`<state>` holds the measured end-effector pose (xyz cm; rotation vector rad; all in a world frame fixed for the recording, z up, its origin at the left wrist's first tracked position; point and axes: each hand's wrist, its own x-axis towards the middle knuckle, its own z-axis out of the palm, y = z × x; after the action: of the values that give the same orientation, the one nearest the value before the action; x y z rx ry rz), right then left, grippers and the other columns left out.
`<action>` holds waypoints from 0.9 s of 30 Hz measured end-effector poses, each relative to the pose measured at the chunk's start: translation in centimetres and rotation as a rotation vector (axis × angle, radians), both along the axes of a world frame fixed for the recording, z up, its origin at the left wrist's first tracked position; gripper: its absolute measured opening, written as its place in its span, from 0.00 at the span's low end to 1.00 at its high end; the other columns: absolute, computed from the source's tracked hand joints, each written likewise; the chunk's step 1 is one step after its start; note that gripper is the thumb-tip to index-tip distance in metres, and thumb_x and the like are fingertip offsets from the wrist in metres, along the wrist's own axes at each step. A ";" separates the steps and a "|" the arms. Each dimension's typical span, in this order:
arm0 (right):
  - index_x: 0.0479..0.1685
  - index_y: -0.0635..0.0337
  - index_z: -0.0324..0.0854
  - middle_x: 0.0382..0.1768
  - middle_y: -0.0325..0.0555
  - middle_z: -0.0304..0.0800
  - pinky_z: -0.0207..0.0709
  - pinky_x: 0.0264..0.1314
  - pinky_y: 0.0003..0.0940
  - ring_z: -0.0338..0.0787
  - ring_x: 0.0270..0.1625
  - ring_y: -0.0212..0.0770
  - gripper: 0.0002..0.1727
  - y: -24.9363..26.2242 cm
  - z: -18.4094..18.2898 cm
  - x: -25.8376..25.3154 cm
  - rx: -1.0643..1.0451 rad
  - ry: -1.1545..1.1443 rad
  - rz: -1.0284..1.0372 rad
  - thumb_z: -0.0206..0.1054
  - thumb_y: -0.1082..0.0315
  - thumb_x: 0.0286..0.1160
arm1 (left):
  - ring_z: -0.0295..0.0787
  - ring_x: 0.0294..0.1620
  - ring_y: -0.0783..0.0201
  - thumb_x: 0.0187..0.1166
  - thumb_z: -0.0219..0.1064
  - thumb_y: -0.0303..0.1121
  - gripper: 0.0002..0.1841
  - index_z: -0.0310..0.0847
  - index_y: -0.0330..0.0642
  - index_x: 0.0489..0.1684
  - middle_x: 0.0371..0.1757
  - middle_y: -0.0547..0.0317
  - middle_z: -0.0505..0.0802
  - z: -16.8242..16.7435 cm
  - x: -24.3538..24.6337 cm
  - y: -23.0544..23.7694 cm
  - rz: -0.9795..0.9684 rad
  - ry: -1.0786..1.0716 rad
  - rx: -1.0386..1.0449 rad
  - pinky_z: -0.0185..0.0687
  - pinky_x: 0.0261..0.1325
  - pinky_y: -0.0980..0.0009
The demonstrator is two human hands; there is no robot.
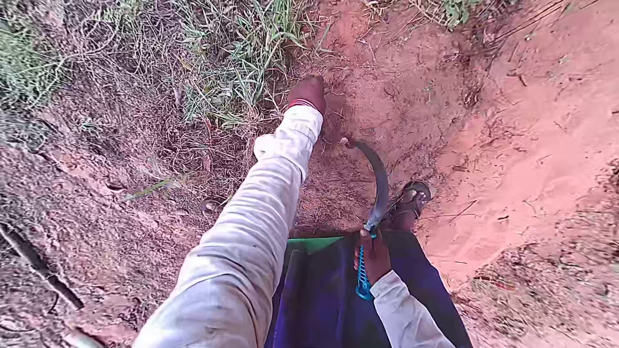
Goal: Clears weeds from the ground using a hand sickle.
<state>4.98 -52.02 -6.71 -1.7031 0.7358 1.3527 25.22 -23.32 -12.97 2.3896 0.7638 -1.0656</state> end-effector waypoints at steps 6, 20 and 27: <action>0.62 0.76 0.63 0.15 0.26 0.72 0.79 0.18 0.21 0.77 0.13 0.21 0.27 -1.0 2.7 -3.5 -0.009 -0.299 -0.131 0.48 0.53 0.87 | 0.58 0.93 0.40 0.86 0.63 0.29 0.29 0.66 0.40 0.88 0.88 0.42 0.73 -2.1 -0.9 -4.8 -0.166 0.068 -0.143 0.43 0.89 0.31; 0.61 0.78 0.62 0.17 0.21 0.74 0.81 0.23 0.18 0.80 0.16 0.17 0.32 -3.0 -2.2 -3.0 -0.019 -0.584 -0.186 0.49 0.49 0.86 | 0.76 0.80 0.28 0.98 0.44 0.39 0.28 0.53 0.33 0.93 0.75 0.22 0.81 -3.2 -8.0 0.0 0.466 -0.052 0.015 0.65 0.84 0.37; 0.56 0.81 0.66 0.17 0.24 0.76 0.80 0.22 0.17 0.80 0.17 0.17 0.34 -2.4 -2.8 -3.9 0.012 -0.646 -0.078 0.51 0.47 0.86 | 0.78 0.78 0.31 0.84 0.69 0.35 0.20 0.85 0.32 0.68 0.79 0.27 0.79 -3.4 -7.5 -1.8 0.233 -0.245 -0.164 0.67 0.82 0.37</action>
<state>1.11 -54.42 -9.49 -1.9245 0.4089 0.6762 17.75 -25.15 -16.34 2.1776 0.8089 -0.6981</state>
